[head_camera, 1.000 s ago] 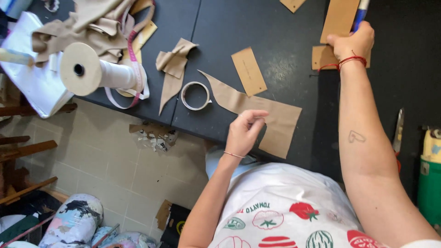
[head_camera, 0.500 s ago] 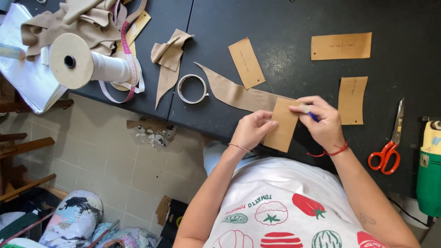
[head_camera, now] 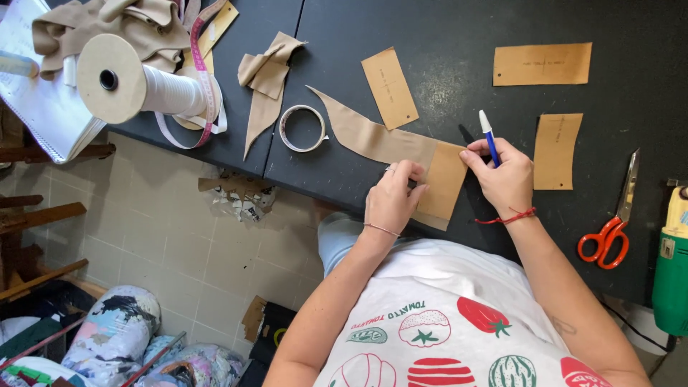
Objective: The person uses a blue pen to trace patterns onto beige fabric and then cuts the fabric using a green electric rotary cutter and red-handled scissors. They repeatedly place cardboard templates on the fabric, trace the outlines, and cut out the shapes.
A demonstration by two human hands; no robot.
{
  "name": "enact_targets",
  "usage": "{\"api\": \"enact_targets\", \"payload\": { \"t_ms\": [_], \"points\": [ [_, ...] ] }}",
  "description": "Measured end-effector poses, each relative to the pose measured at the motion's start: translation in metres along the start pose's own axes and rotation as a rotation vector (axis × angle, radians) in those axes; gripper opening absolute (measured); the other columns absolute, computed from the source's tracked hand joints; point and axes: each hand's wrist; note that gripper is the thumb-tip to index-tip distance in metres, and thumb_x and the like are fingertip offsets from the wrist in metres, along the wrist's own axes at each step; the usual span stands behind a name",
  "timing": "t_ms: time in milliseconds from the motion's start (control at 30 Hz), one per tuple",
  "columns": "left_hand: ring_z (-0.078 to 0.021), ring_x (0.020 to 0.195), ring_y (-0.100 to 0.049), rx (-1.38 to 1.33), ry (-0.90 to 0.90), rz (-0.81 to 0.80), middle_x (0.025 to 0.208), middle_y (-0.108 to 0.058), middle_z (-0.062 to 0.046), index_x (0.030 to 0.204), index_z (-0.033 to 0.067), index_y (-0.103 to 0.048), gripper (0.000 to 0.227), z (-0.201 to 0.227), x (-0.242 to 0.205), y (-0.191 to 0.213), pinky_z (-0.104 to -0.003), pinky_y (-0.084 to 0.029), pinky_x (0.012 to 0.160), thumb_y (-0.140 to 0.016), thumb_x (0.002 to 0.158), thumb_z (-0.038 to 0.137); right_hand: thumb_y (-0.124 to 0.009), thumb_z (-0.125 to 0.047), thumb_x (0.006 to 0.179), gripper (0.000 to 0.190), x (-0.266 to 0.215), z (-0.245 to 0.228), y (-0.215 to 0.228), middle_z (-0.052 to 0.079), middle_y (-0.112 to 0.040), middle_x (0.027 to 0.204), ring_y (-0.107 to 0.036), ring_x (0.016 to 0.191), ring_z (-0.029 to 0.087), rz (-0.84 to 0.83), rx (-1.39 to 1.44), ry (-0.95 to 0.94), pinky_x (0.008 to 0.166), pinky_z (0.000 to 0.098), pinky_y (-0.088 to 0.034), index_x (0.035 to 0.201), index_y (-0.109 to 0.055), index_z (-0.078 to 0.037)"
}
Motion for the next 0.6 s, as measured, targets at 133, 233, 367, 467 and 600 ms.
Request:
{"api": "enact_targets", "payload": {
  "t_ms": [133, 233, 367, 467, 600],
  "points": [
    [-0.0191, 0.072, -0.059, 0.253, -0.329, 0.17, 0.08, -0.047, 0.004, 0.09, 0.0217, -0.048, 0.028, -0.016, 0.002, -0.015, -0.031, -0.05, 0.06, -0.067, 0.069, 0.021, -0.071, -0.015, 0.076, 0.01, -0.001, 0.001, -0.001, -0.004, -0.061, 0.072, -0.046, 0.049, 0.003, 0.015, -0.024, 0.018, 0.047, 0.0163, -0.038, 0.083, -0.064, -0.016],
    [-0.0162, 0.072, -0.055, 0.385, -0.568, 0.289, 0.08, -0.05, 0.004, 0.084, 0.0214, -0.054, 0.006, -0.002, -0.003, -0.01, -0.028, -0.043, 0.058, -0.058, 0.079, 0.022, -0.07, -0.016, 0.077, 0.009, -0.003, 0.0, -0.001, -0.004, -0.061, 0.074, -0.046, 0.05, 0.004, 0.016, -0.008, -0.005, 0.047, 0.0172, -0.038, 0.084, -0.064, -0.016],
    [-0.0125, 0.087, -0.058, 0.303, -0.712, 0.24, 0.089, -0.056, 0.003, 0.093, 0.0205, -0.055, 0.012, 0.01, -0.018, -0.023, -0.025, -0.046, 0.076, -0.057, 0.082, 0.017, -0.07, -0.015, 0.077, 0.009, -0.001, 0.003, -0.002, -0.002, -0.061, 0.074, -0.045, 0.05, 0.003, 0.018, 0.014, -0.02, 0.047, 0.0169, -0.038, 0.084, -0.064, -0.014],
    [-0.0108, 0.121, -0.042, 0.429, -0.725, 0.019, 0.126, -0.046, 0.003, 0.117, 0.0188, -0.046, 0.029, -0.005, -0.024, -0.047, -0.023, -0.038, 0.097, -0.048, 0.088, 0.019, -0.07, -0.013, 0.077, 0.009, -0.002, -0.004, 0.0, -0.001, -0.061, 0.074, -0.044, 0.05, 0.002, 0.024, 0.022, -0.04, 0.046, 0.0154, -0.036, 0.084, -0.064, -0.013],
    [-0.0154, 0.126, -0.035, 0.524, -0.7, -0.03, 0.134, -0.038, -0.005, 0.121, 0.0121, -0.044, 0.035, -0.014, -0.026, -0.055, -0.024, -0.033, 0.1, -0.047, 0.086, 0.015, -0.07, -0.012, 0.078, 0.009, -0.003, -0.004, -0.002, 0.0, -0.061, 0.074, -0.043, 0.051, 0.003, 0.023, 0.02, -0.019, 0.047, 0.0158, -0.037, 0.085, -0.064, -0.012]
  ]
}}
Point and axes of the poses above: each hand's wrist, its own x-axis towards the middle knuckle, its own y-axis out of the back of the hand, z = x × y
